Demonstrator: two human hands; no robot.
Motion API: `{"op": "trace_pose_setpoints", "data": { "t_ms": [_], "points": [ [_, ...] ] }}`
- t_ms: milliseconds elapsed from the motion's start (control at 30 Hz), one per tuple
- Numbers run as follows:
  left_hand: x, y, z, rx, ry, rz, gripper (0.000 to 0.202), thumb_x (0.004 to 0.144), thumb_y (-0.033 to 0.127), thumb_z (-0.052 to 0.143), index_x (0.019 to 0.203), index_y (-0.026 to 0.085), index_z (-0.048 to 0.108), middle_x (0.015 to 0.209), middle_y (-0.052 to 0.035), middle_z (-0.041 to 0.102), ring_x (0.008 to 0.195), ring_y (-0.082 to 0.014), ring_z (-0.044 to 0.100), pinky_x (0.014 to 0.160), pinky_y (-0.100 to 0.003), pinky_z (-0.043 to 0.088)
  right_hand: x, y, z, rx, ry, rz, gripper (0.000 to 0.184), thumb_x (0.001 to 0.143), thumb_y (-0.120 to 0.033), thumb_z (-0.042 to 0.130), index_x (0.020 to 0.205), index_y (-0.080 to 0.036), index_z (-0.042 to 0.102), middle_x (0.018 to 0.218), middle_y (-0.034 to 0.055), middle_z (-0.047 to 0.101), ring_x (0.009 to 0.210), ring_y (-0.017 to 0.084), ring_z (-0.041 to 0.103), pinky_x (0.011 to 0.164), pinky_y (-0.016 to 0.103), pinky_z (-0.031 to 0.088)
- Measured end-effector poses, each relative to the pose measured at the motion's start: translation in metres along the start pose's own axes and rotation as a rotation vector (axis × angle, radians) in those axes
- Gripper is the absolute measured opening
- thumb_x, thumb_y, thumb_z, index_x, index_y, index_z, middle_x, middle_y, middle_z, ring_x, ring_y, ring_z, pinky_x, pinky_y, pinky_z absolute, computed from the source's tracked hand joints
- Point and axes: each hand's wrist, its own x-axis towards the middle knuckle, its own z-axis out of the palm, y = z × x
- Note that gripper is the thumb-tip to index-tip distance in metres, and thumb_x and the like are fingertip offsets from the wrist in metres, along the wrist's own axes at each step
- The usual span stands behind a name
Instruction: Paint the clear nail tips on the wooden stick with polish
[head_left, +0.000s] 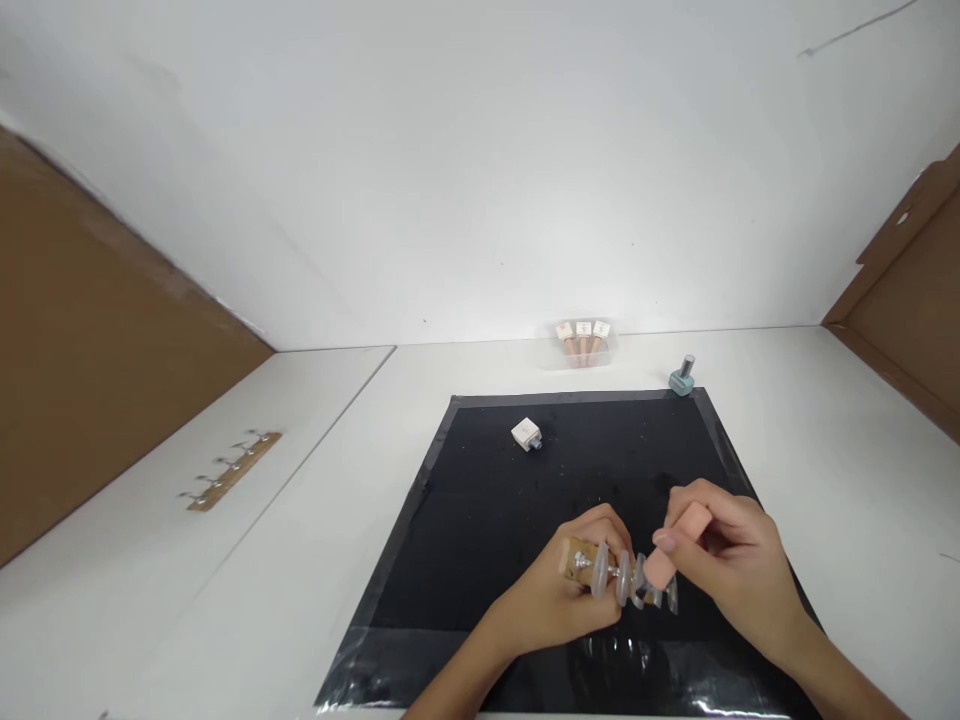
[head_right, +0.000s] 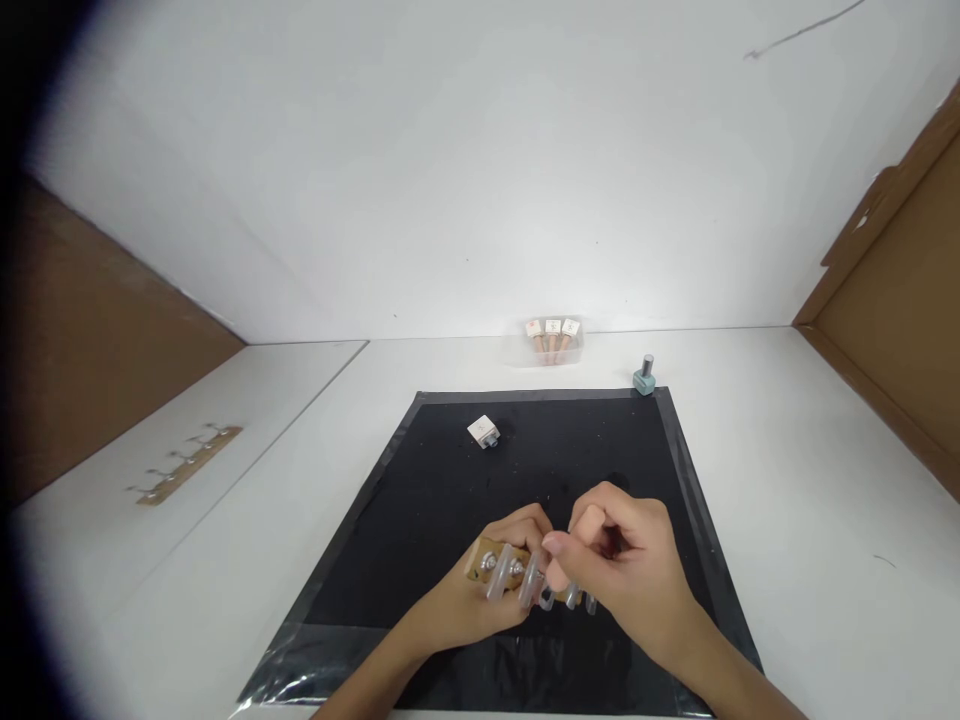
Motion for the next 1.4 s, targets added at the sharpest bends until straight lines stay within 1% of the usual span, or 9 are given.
{"op": "trace_pose_setpoints", "data": {
  "t_ms": [133, 300, 400, 633, 867, 1000, 1133, 1300, 1400],
  "points": [
    [0.001, -0.002, 0.0, 0.022, 0.008, -0.01, 0.019, 0.059, -0.001, 0.055, 0.067, 0.016, 0.054, 0.075, 0.0028, 0.049, 0.064, -0.0083, 0.047, 0.058, -0.019, 0.036, -0.001, 0.003, 0.002, -0.026, -0.059, 0.018, 0.037, 0.079, -0.022, 0.062, 0.046, -0.019, 0.047, 0.043, -0.0026, 0.056, 0.036, 0.007, 0.043, 0.034, 0.018, 0.035],
    [0.001, 0.0, 0.0, 0.004, 0.005, 0.053, 0.02, 0.057, -0.003, 0.055, 0.065, 0.016, 0.053, 0.075, 0.0024, 0.051, 0.066, -0.0087, 0.049, 0.059, -0.019, 0.036, 0.001, 0.003, -0.001, -0.109, 0.143, -0.012, 0.029, 0.077, -0.02, 0.064, 0.05, -0.02, 0.053, 0.047, -0.0016, 0.061, 0.039, 0.009, 0.048, 0.038, 0.019, 0.039],
    [0.001, 0.003, 0.0, -0.062, 0.012, 0.05, 0.02, 0.057, -0.004, 0.057, 0.063, 0.015, 0.053, 0.073, 0.0024, 0.051, 0.065, -0.0079, 0.05, 0.059, -0.018, 0.039, 0.003, -0.001, -0.005, -0.064, 0.216, -0.025, 0.024, 0.077, -0.018, 0.064, 0.054, -0.021, 0.057, 0.047, -0.0032, 0.063, 0.038, 0.008, 0.048, 0.038, 0.017, 0.04],
    [0.0, 0.004, 0.0, -0.294, -0.01, -0.08, 0.015, 0.066, 0.005, 0.065, 0.066, 0.014, 0.053, 0.08, 0.0018, 0.051, 0.051, -0.0036, 0.052, 0.043, -0.014, 0.044, 0.001, -0.001, -0.003, 0.008, 0.066, -0.022, 0.021, 0.074, -0.019, 0.065, 0.054, -0.021, 0.058, 0.046, -0.0041, 0.058, 0.037, 0.008, 0.046, 0.035, 0.017, 0.039],
    [-0.002, -0.001, -0.001, -0.334, -0.025, -0.09, 0.017, 0.071, 0.015, 0.069, 0.069, 0.014, 0.053, 0.082, 0.0015, 0.051, 0.05, -0.002, 0.052, 0.044, -0.013, 0.046, 0.002, 0.0, -0.004, -0.034, 0.248, -0.001, 0.02, 0.074, -0.019, 0.067, 0.055, -0.021, 0.06, 0.049, -0.0023, 0.061, 0.038, 0.009, 0.048, 0.037, 0.018, 0.041],
    [-0.001, -0.004, -0.002, -0.369, -0.024, -0.12, 0.024, 0.073, 0.025, 0.072, 0.068, 0.014, 0.051, 0.082, 0.0012, 0.05, 0.05, -0.0024, 0.052, 0.043, -0.013, 0.045, 0.003, -0.004, -0.006, 0.085, 0.189, -0.024, 0.017, 0.074, -0.023, 0.069, 0.059, -0.021, 0.06, 0.047, -0.0041, 0.058, 0.037, 0.009, 0.048, 0.035, 0.017, 0.04],
    [0.001, -0.005, 0.0, -0.375, -0.022, -0.136, 0.031, 0.073, 0.032, 0.074, 0.067, 0.014, 0.05, 0.08, 0.0015, 0.049, 0.05, -0.0024, 0.051, 0.042, -0.013, 0.044, 0.002, -0.003, -0.004, 0.054, 0.099, -0.034, 0.021, 0.076, -0.026, 0.068, 0.057, -0.021, 0.059, 0.046, -0.0035, 0.056, 0.037, 0.009, 0.047, 0.034, 0.017, 0.039],
    [0.0, -0.01, -0.002, -0.428, -0.077, -0.086, 0.032, 0.079, 0.036, 0.069, 0.068, 0.014, 0.048, 0.08, 0.0018, 0.047, 0.05, -0.0016, 0.052, 0.041, -0.011, 0.043, 0.003, 0.002, -0.002, -0.018, 0.21, -0.04, 0.018, 0.074, -0.02, 0.068, 0.058, -0.021, 0.059, 0.048, -0.0038, 0.06, 0.038, 0.009, 0.047, 0.037, 0.016, 0.041],
    [-0.001, -0.01, -0.003, -0.45, -0.092, -0.076, 0.036, 0.077, 0.041, 0.069, 0.068, 0.013, 0.049, 0.081, 0.0015, 0.047, 0.05, -0.0015, 0.051, 0.041, -0.012, 0.043, 0.002, 0.001, -0.003, 0.026, 0.215, -0.041, 0.018, 0.076, -0.021, 0.067, 0.06, -0.022, 0.059, 0.048, -0.0046, 0.059, 0.038, 0.008, 0.046, 0.036, 0.016, 0.04]
  ]
}}
